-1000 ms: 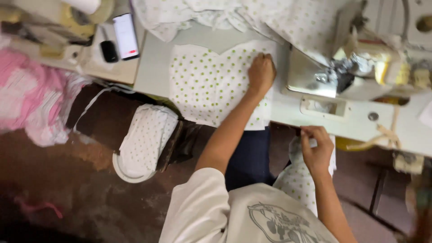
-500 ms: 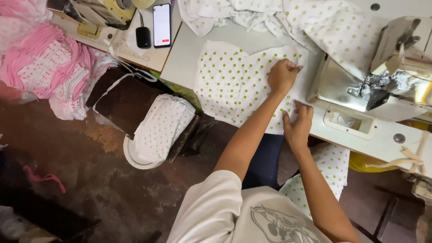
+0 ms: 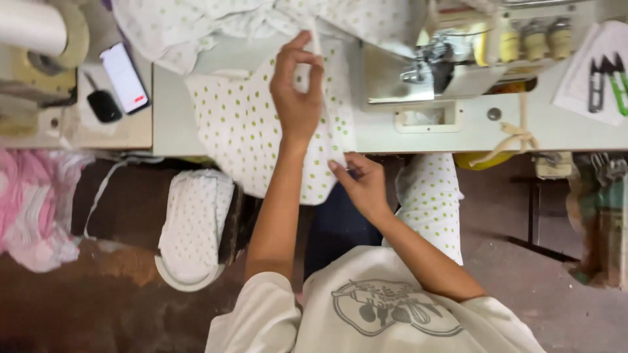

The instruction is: Sewing pre-cut fabric pieces together using an industrial sewing machine in a factory setting.

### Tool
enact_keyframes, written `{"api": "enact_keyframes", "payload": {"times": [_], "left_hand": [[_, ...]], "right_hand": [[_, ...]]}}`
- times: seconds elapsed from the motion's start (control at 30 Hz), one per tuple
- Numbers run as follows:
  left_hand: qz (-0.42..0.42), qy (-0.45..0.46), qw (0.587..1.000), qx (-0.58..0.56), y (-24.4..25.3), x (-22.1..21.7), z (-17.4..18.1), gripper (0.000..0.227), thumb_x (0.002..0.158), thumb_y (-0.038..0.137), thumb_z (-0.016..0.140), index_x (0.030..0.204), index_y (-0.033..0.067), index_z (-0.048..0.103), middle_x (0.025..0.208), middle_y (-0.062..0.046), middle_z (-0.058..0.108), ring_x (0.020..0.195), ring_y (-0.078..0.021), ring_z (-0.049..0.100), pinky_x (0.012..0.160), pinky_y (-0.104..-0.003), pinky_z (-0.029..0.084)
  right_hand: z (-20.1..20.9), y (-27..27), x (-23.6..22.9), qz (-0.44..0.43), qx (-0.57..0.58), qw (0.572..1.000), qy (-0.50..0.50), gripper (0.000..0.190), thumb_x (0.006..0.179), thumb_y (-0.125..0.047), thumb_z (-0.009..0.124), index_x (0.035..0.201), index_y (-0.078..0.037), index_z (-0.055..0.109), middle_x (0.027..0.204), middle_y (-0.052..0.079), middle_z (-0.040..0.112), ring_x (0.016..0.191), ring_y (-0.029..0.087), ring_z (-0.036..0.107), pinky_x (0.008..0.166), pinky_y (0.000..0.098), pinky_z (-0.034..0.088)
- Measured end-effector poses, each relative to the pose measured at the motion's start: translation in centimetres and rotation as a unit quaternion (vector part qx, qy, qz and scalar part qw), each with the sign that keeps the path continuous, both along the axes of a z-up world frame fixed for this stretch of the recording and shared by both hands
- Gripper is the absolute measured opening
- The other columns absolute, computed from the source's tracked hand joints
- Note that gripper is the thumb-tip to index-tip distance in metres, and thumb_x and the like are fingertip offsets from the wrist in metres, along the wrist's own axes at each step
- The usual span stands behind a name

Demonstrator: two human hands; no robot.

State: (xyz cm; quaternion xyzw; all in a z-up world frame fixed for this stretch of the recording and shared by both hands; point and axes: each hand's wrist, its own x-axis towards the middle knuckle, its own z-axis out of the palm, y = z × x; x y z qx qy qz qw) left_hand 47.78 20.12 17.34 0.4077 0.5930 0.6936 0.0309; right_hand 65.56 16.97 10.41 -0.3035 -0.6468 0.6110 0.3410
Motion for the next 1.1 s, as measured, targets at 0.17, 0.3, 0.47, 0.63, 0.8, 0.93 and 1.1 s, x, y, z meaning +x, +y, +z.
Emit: {"api": "enact_keyframes", "payload": {"times": [0.17,0.3,0.47,0.63,0.8,0.93,1.1], "left_hand": [[-0.131,0.161,0.963,-0.171,5.6,4.2,-6.1,0.005,0.095,0.007,0.062,0.096,0.0114,0.06,0.131,-0.012,0.068,0.126,-0.0299,0.063,0.106,-0.041,0.049],[-0.075,0.36,0.913,-0.177,6.6,6.8,-11.0,0.03,0.109,0.013,0.048,0.132,0.0042,0.065,0.145,-0.008,0.06,0.142,-0.0244,0.05,0.116,-0.043,0.043],[-0.055,0.288,0.92,-0.262,7.8,9.0,-12.5,0.073,0.106,0.02,0.068,0.163,0.016,0.023,0.159,-0.006,0.054,0.145,-0.023,0.056,0.121,-0.039,0.043],[-0.088,0.292,0.912,-0.276,5.8,8.5,-12.8,0.081,0.112,0.024,0.071,0.168,0.0143,0.013,0.169,-0.006,0.034,0.16,-0.0272,0.035,0.133,-0.043,0.036],[-0.194,0.335,0.897,-0.216,-3.5,15.4,-14.0,0.026,0.109,0.016,0.055,0.133,0.0063,0.061,0.123,-0.015,0.068,0.112,-0.0388,0.066,0.102,-0.05,0.05],[-0.478,0.336,0.729,-0.357,-12.2,20.7,-25.0,0.02,0.091,0.011,0.062,0.11,0.0084,0.054,0.108,-0.012,0.054,0.098,-0.0331,0.052,0.078,-0.05,0.041],[-0.464,0.339,0.747,-0.334,-16.4,21.9,-31.3,0.012,0.098,0.016,0.059,0.102,0.0131,0.07,0.105,-0.005,0.065,0.101,-0.0257,0.064,0.092,-0.044,0.044]], "right_hand": [[-3.0,3.0,8.6,-0.02,-0.183,0.98,-0.074,0.016,0.094,-0.024,0.077,0.085,-0.011,0.074,0.074,-0.009,0.063,0.07,0.002,0.052,0.059,0.0186,0.039],[-5.2,3.7,12.1,-0.083,-0.273,0.953,-0.096,0.012,0.093,-0.019,0.075,0.096,-0.008,0.079,0.087,0.001,0.075,0.077,0.012,0.066,0.072,0.0275,0.055],[-6.3,5.1,13.7,-0.118,-0.209,0.96,-0.142,0.014,0.096,-0.025,0.075,0.093,-0.011,0.077,0.072,-0.009,0.057,0.067,0.003,0.042,0.063,0.0193,0.036],[-15.0,6.0,17.1,-0.1,-0.066,0.974,-0.193,0.015,0.099,-0.023,0.073,0.107,-0.01,0.076,0.09,-0.003,0.068,0.081,0.007,0.057,0.073,0.0239,0.046],[-15.4,5.5,24.5,-0.092,0.088,0.969,-0.212,0.025,0.094,0.008,0.06,0.114,-0.002,0.071,0.109,0.013,0.073,0.088,0.022,0.069,0.079,0.034,0.057],[-13.0,4.5,28.6,-0.143,0.015,0.947,-0.287,0.01,0.103,0.001,0.07,0.112,0.001,0.075,0.109,0.012,0.074,0.096,0.021,0.069,0.086,0.0319,0.057],[-15.5,-0.3,31.5,-0.144,-0.038,0.934,-0.325,0.012,0.101,0.001,0.075,0.112,-0.002,0.078,0.094,0.014,0.071,0.086,0.026,0.071,0.081,0.0387,0.058]]}}
